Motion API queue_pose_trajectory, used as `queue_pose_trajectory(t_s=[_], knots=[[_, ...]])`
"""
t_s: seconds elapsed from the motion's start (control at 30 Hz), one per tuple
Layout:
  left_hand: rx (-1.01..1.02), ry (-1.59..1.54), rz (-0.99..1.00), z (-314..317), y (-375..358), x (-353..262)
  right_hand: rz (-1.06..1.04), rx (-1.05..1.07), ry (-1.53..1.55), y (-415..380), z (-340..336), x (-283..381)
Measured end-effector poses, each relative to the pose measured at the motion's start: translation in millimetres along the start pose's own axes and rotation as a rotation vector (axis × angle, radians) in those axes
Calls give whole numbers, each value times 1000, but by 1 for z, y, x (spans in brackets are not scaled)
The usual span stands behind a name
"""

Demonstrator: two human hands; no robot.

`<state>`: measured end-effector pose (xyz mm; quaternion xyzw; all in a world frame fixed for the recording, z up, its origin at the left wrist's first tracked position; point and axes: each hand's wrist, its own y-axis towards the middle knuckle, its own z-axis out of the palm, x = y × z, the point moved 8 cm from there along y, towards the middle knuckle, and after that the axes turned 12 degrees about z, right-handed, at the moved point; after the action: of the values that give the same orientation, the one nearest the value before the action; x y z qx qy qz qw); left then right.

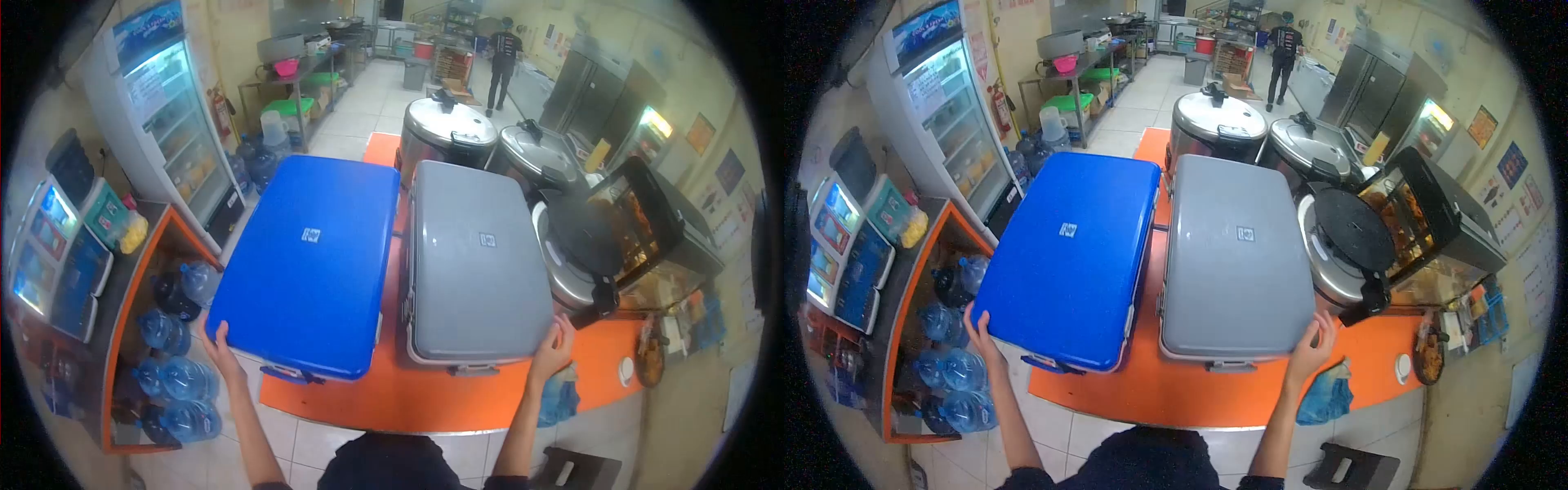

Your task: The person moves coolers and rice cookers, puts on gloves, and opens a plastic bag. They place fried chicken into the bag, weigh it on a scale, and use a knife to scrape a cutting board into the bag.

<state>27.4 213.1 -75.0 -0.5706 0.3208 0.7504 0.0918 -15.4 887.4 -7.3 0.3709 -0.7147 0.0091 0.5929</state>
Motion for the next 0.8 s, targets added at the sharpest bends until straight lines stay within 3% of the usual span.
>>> queue_pose_trajectory(t_s=[0.1,0.13,0.23,0.27,0.33,0.4,0.43,0.47,0.8], knots=[[260,-50,46,18,31,-14,-228,-175,22,-68,-31,75],[325,-91,57,23,37,-19,-245,-119,106,-101,-26,91],[436,13,241,25,46,-13,-408,515,213,-200,33,164],[396,-22,233,25,45,-11,-415,601,184,-227,55,185],[441,-87,320,27,45,-9,-482,520,113,-266,95,200],[562,60,447,33,38,-34,-500,388,90,-280,122,203],[602,63,454,27,41,-18,-515,317,112,-292,129,193],[587,-68,476,29,39,-21,-537,237,139,-293,137,183],[578,-180,531,28,51,-21,-574,187,75,-306,145,180]])
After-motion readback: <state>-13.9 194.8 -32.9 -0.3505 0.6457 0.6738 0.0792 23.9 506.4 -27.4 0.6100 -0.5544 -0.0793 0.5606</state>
